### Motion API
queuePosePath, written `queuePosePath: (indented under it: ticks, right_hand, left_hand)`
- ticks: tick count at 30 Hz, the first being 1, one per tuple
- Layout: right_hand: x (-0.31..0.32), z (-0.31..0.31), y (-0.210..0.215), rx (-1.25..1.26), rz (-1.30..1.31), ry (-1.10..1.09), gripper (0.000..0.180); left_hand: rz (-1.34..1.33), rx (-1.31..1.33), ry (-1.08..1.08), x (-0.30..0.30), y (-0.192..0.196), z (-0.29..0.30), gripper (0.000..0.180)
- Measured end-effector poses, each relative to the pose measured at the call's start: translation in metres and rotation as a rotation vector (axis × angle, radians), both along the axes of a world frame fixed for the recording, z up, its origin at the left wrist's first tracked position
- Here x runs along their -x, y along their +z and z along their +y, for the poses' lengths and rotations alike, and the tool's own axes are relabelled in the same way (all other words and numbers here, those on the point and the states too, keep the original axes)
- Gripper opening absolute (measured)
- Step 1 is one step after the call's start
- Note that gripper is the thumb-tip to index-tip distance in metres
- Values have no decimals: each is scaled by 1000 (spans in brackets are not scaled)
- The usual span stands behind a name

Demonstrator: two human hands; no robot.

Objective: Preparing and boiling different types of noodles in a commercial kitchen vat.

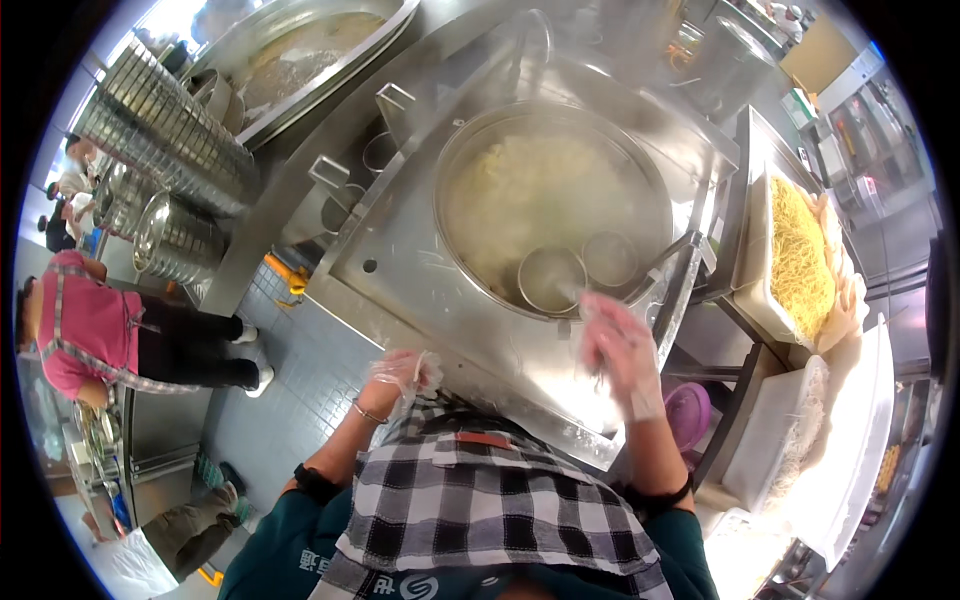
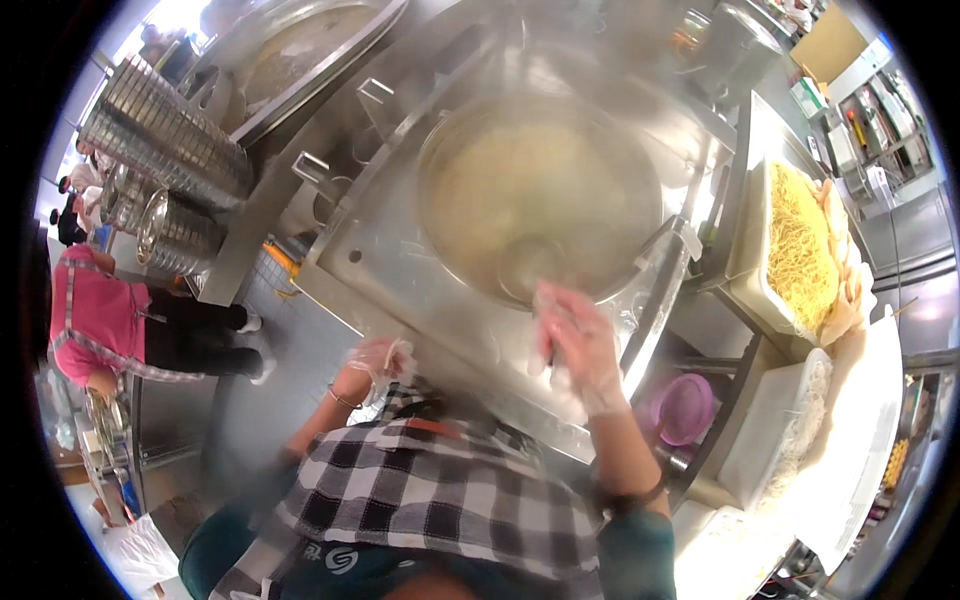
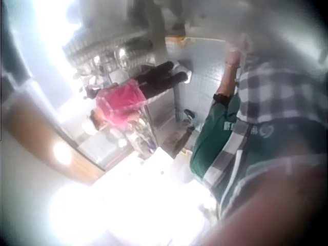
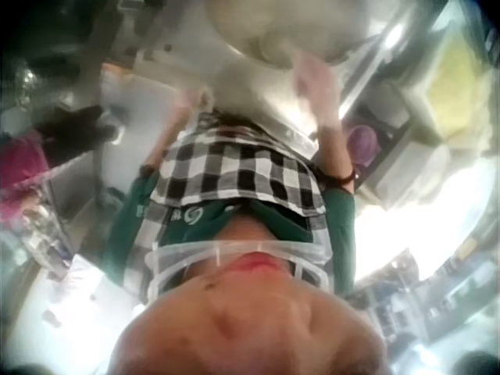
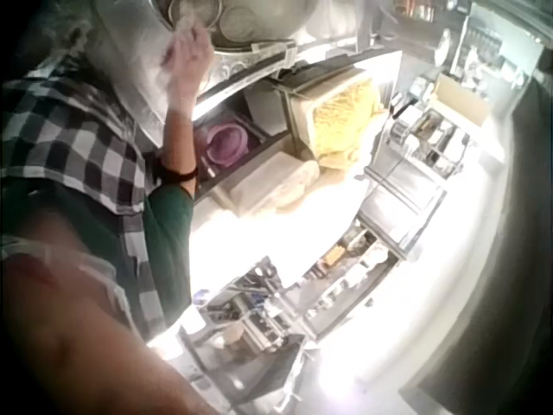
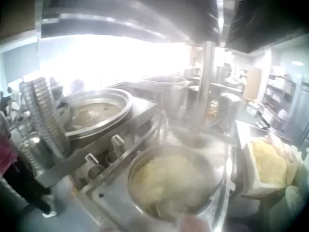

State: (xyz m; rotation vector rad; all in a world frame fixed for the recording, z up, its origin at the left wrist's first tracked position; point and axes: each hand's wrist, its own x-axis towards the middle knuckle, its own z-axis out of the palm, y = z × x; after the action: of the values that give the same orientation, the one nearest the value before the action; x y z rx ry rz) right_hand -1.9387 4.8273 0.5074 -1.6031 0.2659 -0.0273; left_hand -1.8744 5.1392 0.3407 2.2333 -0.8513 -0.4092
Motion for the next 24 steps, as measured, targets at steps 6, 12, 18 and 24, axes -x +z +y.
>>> queuePosePath:
  ticks: [6,12,18,24]
  right_hand:
    - [68,48,-15,20,106,-87,23]
    - [66,59,-13,165,37,-71,23]
    - [22,51,-15,-17,3,-304,22]
    - [-14,22,-62,551,110,-455,21]
  left_hand:
    - [195,3,146,16,9,5,12]
    - [-250,148,-115,3,9,20,18]
    - [-8,178,52,-18,-21,52,14]
    - [467,574,412,-46,12,77,21]
